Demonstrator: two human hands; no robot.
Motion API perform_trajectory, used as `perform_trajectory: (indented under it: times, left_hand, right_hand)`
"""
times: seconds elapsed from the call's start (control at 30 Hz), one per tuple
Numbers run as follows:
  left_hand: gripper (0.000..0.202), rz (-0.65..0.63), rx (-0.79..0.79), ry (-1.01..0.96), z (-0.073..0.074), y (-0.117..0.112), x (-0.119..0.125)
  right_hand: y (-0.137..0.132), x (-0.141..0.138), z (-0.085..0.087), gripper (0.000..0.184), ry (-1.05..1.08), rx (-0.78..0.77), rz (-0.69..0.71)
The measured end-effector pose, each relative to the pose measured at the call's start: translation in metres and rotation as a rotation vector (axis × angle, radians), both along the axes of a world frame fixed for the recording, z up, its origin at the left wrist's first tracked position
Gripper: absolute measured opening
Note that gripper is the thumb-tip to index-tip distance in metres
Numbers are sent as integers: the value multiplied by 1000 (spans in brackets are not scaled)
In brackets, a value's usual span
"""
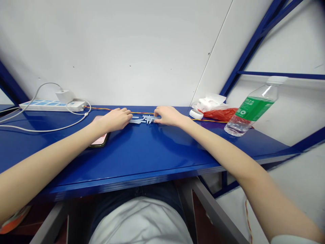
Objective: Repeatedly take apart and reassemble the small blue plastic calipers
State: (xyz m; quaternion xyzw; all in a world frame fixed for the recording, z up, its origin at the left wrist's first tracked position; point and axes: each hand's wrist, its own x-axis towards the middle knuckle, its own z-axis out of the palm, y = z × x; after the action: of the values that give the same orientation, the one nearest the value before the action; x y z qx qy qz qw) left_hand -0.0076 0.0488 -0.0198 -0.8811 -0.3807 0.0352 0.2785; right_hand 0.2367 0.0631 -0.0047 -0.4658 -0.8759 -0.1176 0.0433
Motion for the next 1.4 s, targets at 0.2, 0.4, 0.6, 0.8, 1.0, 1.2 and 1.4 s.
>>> perform_trajectory:
  times: [0.2, 0.4, 0.6, 0.8, 1.0, 1.2, 1.4]
  left_hand:
    - [25, 11, -46, 14, 3, -1, -2]
    - [24, 18, -42, 8, 5, 3, -4]
    - [22, -44, -24, 23, 6, 3, -6]
    - [25, -33, 79, -35, 11, -11, -2]
    - [31, -39, 113, -62, 10, -15, -4]
    - [35, -86, 111, -83, 11, -16, -5]
    - [37, -80, 108, -45, 14, -20, -5]
  right_hand:
    - [-13, -7, 4, 18, 6, -28, 21]
    - [-30, -15, 10, 19, -26, -71, 21]
    - [-30, -15, 9, 17, -16, -66, 35]
    - [-22, -13, 4, 20, -1, 26, 78]
    - [-25, -16, 4, 21, 24, 76, 120]
    - [-25, -17, 3, 18, 66, 106, 155]
    - [-25, -15, 2, 20, 71, 113, 216]
